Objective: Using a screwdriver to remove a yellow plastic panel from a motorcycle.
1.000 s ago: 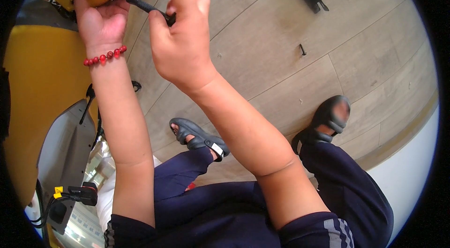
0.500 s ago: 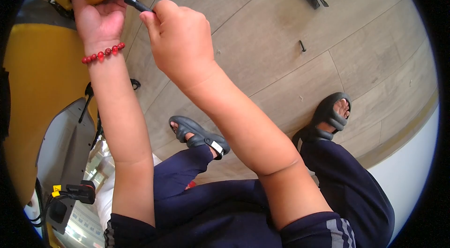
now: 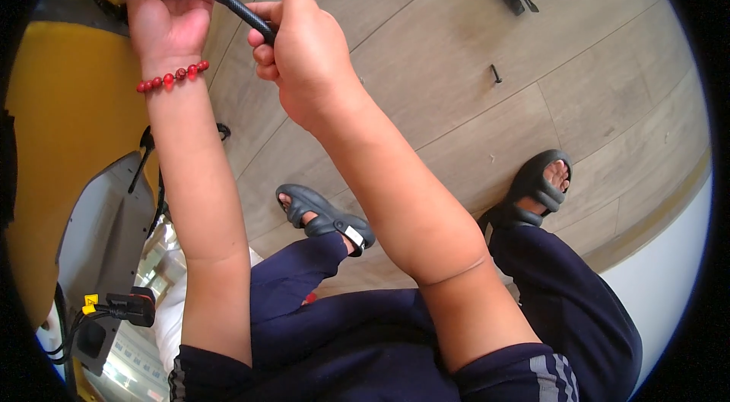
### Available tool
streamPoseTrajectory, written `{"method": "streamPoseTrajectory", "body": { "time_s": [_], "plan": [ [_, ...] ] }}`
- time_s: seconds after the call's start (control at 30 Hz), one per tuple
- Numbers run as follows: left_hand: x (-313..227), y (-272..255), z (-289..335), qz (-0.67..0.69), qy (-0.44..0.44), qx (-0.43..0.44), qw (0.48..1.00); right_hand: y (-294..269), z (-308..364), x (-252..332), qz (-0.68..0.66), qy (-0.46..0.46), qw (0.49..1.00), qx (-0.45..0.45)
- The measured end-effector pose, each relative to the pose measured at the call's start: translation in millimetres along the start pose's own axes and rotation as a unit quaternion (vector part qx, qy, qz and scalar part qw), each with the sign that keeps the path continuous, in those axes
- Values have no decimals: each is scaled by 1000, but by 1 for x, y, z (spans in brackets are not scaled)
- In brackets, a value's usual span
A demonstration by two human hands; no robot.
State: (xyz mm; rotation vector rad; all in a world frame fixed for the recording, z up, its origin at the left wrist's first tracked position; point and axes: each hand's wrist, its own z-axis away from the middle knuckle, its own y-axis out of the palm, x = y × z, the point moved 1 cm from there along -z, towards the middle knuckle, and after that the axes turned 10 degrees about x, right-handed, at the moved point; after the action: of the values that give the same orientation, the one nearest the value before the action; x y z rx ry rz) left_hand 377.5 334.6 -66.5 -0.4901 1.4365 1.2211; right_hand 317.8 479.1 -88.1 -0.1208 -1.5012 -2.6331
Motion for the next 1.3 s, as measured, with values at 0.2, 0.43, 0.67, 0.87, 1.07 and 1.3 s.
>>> {"method": "streamPoseTrajectory", "body": {
  "time_s": [0.2, 0.43, 0.67, 0.87, 1.07, 1.3],
  "plan": [
    [2, 7, 7, -9, 11, -18, 1000, -3, -14, -17, 455, -352, 808, -128],
    [4, 8, 6, -3, 13, -17, 1000, -1, -14, -20, 455, -436, 764, -142],
    [2, 3, 1, 17, -5, -5, 1000, 0, 2, -9, 4, -160, 987, 1],
    [1, -1, 1, 30, -27, 14, 999, 6, -5, -8, -65, -211, 975, 2],
    [1, 8, 2, -5, 7, -2, 1000, -18, -5, -3, -125, 97, 947, 280],
    [-1, 1, 3, -7, -25, 55, 998, -4, -1, -12, 629, -359, 684, -86]
  ]
}}
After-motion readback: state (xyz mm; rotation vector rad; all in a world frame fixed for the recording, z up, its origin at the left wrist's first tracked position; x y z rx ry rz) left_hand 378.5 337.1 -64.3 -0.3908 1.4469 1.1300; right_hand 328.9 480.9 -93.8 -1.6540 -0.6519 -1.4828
